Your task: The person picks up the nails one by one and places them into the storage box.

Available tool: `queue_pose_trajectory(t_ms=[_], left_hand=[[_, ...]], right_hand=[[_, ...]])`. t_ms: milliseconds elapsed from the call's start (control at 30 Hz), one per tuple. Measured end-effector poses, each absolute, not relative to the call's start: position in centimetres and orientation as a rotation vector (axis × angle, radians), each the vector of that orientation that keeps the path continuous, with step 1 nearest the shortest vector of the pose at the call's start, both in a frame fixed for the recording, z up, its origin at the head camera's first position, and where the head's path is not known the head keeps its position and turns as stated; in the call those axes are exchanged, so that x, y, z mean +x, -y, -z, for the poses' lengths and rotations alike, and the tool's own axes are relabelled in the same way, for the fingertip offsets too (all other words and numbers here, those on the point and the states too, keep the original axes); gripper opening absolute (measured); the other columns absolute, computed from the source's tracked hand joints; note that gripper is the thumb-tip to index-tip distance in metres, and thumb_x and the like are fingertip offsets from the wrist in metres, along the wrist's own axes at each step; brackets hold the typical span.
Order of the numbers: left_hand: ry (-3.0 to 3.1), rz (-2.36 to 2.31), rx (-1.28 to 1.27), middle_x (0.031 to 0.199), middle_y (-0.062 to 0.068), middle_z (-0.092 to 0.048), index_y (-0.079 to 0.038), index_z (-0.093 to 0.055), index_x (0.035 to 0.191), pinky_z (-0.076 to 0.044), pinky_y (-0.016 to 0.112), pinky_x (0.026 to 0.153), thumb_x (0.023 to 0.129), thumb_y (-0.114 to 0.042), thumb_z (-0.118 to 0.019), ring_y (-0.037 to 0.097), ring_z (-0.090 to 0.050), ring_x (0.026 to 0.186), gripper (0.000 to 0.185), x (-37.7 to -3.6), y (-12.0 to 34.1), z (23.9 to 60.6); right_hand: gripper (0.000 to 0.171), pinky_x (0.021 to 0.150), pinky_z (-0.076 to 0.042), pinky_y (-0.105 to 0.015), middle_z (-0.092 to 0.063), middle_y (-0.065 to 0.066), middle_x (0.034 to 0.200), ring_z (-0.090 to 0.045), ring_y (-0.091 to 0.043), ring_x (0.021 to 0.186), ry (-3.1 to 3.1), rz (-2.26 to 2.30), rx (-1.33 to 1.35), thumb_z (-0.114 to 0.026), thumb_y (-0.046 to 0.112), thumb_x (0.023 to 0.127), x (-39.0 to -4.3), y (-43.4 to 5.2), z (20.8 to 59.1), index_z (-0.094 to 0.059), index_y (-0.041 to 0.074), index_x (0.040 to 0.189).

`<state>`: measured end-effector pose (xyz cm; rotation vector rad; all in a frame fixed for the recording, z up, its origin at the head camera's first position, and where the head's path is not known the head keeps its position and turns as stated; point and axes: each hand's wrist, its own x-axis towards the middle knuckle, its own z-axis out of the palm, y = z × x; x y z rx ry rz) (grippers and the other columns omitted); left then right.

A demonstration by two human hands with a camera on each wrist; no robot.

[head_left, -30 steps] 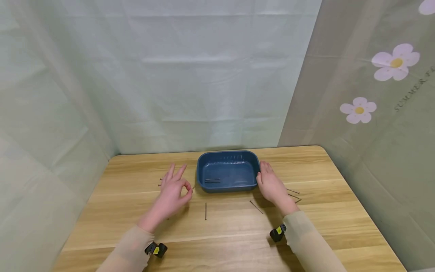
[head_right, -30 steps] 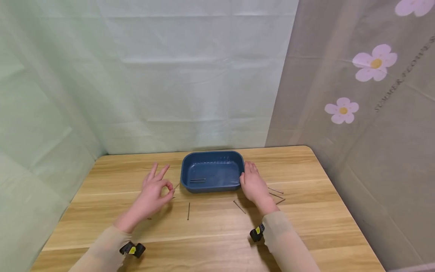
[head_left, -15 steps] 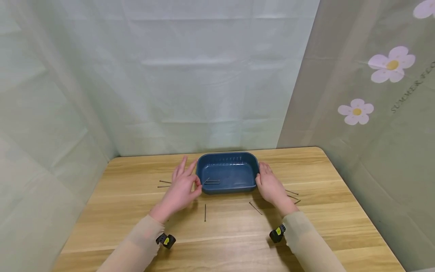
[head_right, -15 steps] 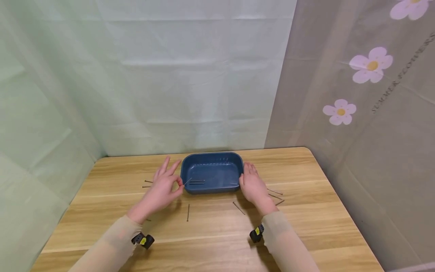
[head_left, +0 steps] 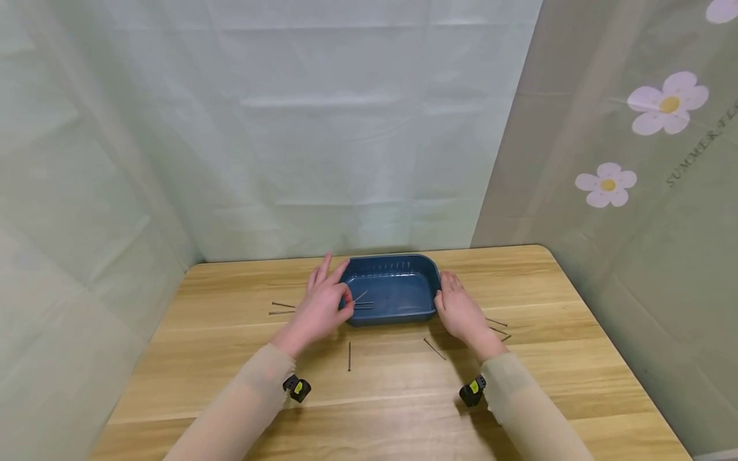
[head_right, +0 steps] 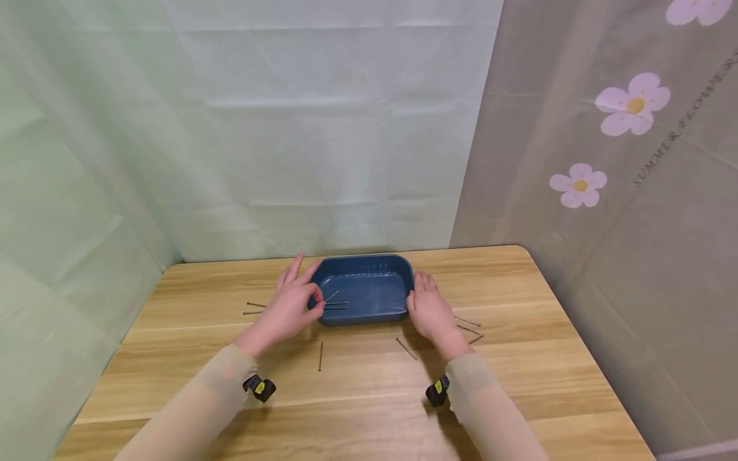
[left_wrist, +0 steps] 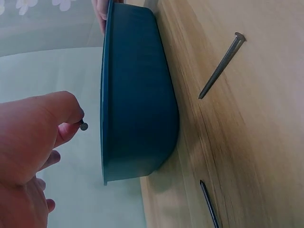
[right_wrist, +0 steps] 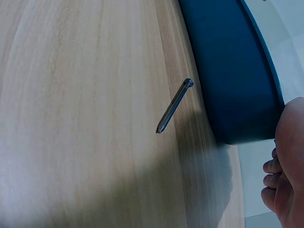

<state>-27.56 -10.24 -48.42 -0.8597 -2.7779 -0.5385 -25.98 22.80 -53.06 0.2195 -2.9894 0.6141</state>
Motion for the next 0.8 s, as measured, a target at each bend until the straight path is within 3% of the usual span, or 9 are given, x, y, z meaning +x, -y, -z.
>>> queue_pose_trajectory(t_ms=[800], left_hand=[[2.874, 0.256, -0.931, 0.170, 0.019, -0.036, -0.023, -0.064, 0.071, -0.016, 0.068, 0.126, 0.095, -0.021, -0.079, 0.049, -0.001, 0.162, 0.028, -30.7, 8.3, 48.9]], right_hand=[[0.061, 0.127, -0.026, -0.057, -0.030, -0.031, 0.168, -0.027, -0.046, 0.158, 3.006, -0.612, 0.208, -0.037, 0.022, 0.114, -25.9, -22.8, 52.6, -0.026, -0.015, 0.161]])
